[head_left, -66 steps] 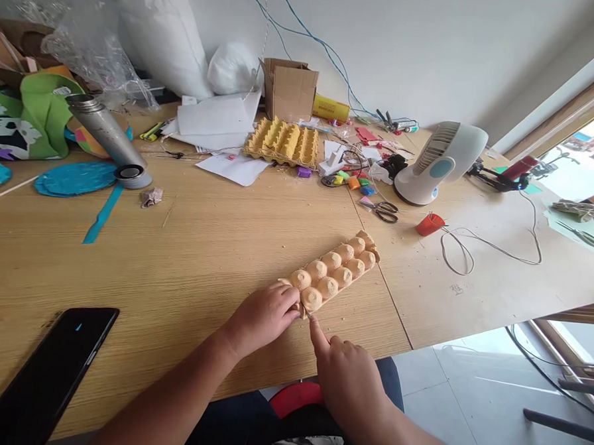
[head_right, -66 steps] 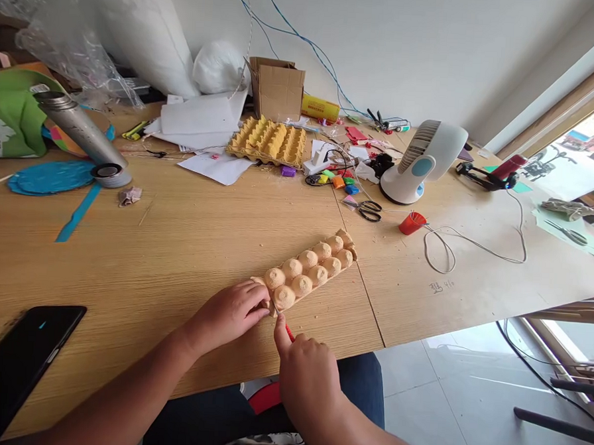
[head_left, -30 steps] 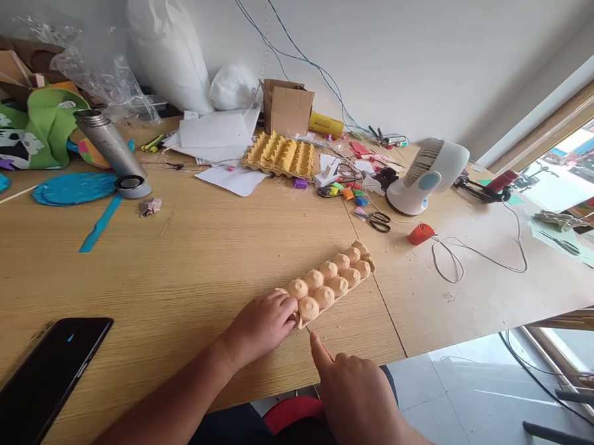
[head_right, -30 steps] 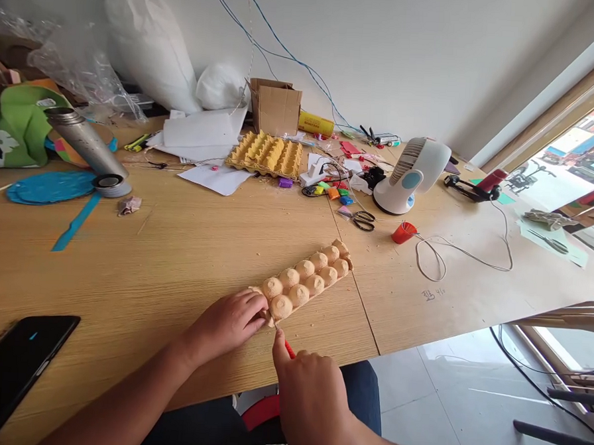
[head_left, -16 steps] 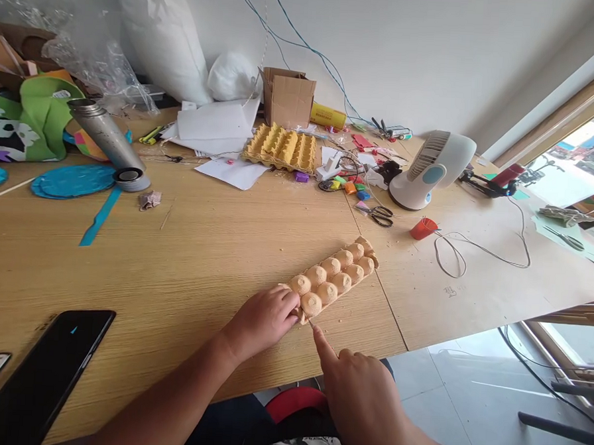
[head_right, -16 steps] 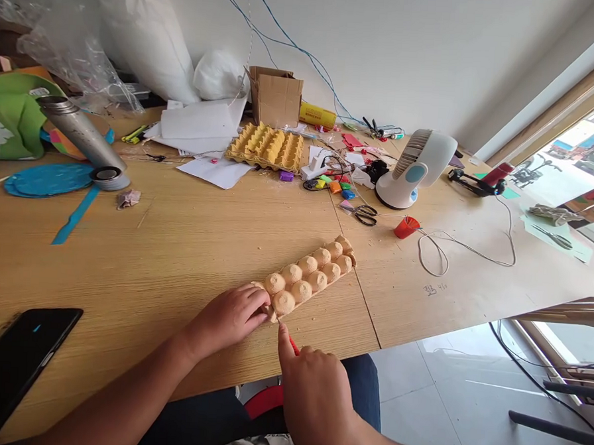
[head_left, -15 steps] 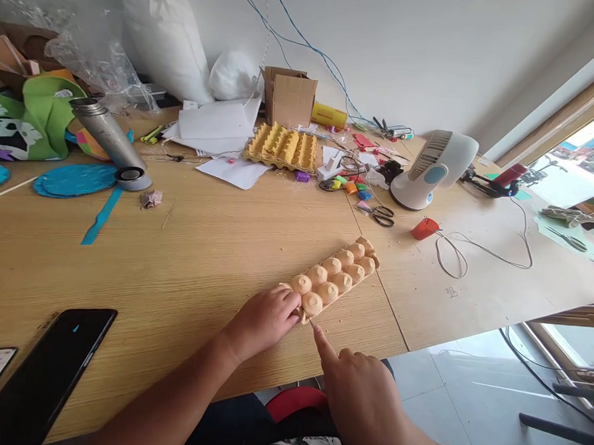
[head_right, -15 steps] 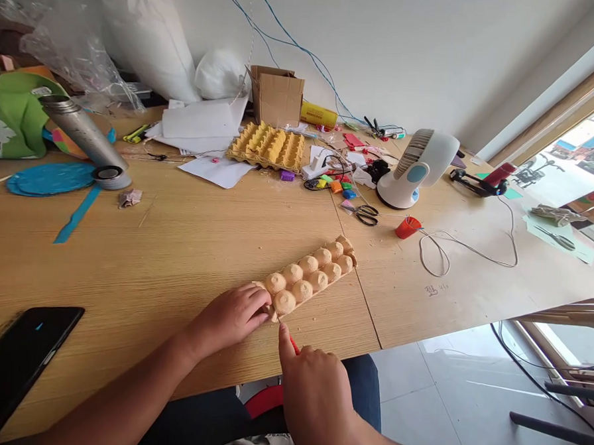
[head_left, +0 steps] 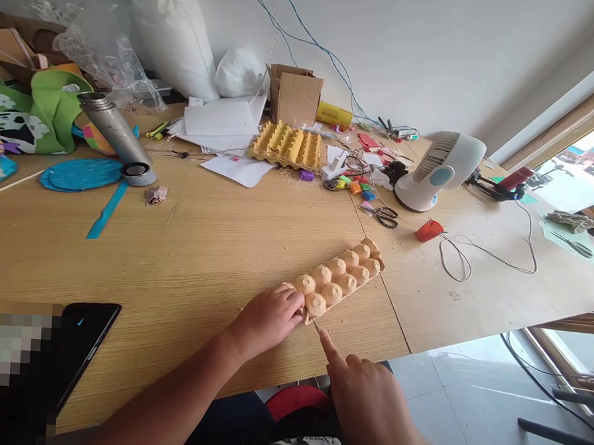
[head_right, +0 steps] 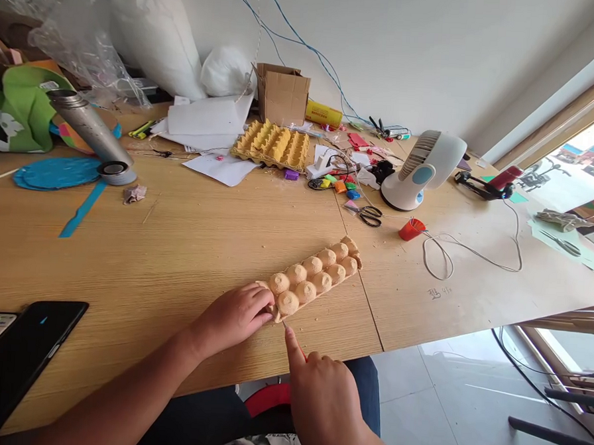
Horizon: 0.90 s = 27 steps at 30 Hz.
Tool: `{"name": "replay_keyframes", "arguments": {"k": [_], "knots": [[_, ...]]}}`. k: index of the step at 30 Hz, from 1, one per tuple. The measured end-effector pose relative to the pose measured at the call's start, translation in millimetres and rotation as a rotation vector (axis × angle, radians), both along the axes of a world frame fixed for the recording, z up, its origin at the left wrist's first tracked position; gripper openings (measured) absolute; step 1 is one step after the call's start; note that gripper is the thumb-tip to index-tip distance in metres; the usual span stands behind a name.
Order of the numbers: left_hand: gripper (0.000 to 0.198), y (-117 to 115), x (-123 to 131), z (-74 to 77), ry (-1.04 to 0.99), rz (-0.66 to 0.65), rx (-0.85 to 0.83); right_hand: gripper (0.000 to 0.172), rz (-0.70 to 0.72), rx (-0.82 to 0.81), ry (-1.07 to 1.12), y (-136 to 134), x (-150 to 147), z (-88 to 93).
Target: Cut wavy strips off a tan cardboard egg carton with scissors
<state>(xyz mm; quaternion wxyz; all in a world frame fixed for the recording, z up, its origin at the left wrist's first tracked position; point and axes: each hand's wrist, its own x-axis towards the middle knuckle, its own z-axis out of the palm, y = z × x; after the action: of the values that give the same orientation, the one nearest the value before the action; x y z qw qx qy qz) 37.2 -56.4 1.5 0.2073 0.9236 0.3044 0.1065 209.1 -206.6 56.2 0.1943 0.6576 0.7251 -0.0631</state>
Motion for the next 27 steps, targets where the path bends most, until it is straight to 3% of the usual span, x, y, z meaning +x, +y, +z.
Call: {"name": "replay_keyframes", "arguments": {"k": [7,15,20,27], "knots": [[0.009,1.8,0.3,-0.1,0.008,0.005,-0.016,0.066,-0.019,0.068,-0.005,22.3,-7.7,-16.2],[0.006,0.7,0.4,-1.7,-0.013,0.012,0.003,0.076,0.024,0.099,-0.027,-2.8,1.9,-19.7],[0.011,1.3,-1.0,3.3,-0.009,-0.008,-0.029,0.067,-0.002,0.092,0.001,10.1,-3.8,-21.2],[0.008,2.5,-1.0,6.3,0.064,-0.003,0.060,0.052,-0.140,0.193,0.384,13.0,18.3,-17.2]]}}
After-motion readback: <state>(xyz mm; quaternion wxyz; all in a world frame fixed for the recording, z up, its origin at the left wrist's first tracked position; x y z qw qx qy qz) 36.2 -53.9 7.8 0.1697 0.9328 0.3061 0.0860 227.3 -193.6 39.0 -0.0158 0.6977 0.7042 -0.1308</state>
